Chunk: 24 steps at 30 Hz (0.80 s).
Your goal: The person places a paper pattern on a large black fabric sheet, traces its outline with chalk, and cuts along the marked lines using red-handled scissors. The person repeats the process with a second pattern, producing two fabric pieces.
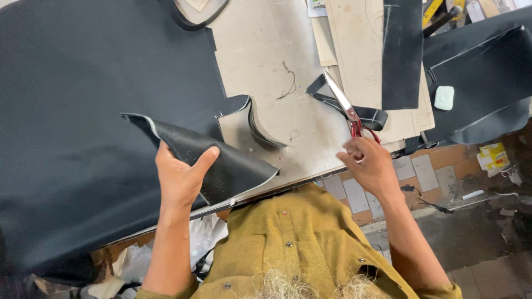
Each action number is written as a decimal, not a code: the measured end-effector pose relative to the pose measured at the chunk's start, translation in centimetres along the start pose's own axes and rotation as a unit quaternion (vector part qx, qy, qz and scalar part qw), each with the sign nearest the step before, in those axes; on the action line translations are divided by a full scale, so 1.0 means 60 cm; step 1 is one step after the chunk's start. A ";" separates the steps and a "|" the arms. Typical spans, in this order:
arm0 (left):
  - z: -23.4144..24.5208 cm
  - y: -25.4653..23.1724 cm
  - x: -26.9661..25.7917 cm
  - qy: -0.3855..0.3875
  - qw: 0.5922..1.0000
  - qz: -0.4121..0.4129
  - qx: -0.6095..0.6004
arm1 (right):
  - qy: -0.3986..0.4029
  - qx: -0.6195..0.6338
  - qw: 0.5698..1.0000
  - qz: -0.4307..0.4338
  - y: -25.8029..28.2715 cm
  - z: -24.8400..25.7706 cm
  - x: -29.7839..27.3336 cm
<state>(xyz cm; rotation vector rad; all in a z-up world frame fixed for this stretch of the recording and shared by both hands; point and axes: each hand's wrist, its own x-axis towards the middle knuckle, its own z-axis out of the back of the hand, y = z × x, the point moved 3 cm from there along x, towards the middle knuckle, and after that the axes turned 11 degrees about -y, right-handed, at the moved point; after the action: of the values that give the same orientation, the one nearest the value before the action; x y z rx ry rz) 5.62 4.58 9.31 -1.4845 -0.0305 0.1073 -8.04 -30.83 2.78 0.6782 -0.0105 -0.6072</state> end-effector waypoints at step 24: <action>-0.184 0.048 -0.001 0.167 0.978 0.059 -0.107 | -0.170 0.110 0.972 0.115 0.003 0.018 0.059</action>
<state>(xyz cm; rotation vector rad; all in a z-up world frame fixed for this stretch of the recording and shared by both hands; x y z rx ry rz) 6.36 -6.12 5.52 -1.7028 0.3280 -0.0525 -5.27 -33.24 3.09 0.7676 -0.4765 -0.4963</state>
